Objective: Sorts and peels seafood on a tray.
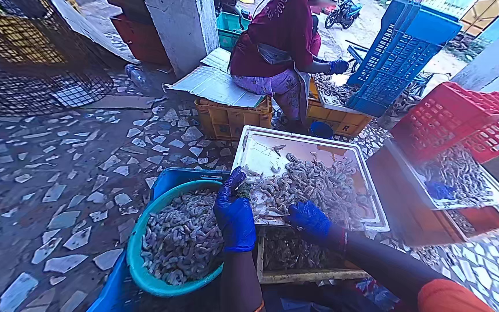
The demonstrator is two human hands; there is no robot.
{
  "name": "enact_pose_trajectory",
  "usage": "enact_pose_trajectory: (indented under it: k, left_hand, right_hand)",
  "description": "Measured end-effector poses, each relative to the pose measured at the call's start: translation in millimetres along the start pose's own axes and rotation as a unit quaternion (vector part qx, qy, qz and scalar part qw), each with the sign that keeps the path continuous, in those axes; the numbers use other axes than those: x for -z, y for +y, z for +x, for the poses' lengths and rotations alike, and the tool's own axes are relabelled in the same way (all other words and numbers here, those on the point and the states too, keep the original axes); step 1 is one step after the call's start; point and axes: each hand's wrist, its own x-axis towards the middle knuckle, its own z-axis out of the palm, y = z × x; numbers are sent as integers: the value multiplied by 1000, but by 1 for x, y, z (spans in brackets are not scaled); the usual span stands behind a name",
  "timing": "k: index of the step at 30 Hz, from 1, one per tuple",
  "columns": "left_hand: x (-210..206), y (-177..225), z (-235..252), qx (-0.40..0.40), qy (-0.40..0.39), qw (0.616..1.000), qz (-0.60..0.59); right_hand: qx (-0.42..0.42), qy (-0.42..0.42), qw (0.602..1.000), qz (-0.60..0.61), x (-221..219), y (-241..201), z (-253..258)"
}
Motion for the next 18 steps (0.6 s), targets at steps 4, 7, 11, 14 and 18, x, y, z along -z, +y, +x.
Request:
enact_pose_trajectory:
  k: [4, 7, 11, 14, 18]
  left_hand:
    - [-9, -157, 128, -368, 39, 925, -83]
    - [-12, -165, 137, -262, 23, 964, 40]
    - [-23, -168, 120, -138, -175, 877, 427]
    - [-39, -175, 119, -45, -265, 726, 633]
    - [-34, -171, 124, -46, -176, 721, 669]
  right_hand:
    - [-53, 66, 996, 15, 1, 17, -24]
    - [-97, 99, 989, 57, 0, 33, -23]
    - [-130, 111, 974, 149, 3, 30, 1]
    - [-161, 51, 975, 147, 4, 16, 28]
    - [-190, 25, 972, 137, -5, 8, 52]
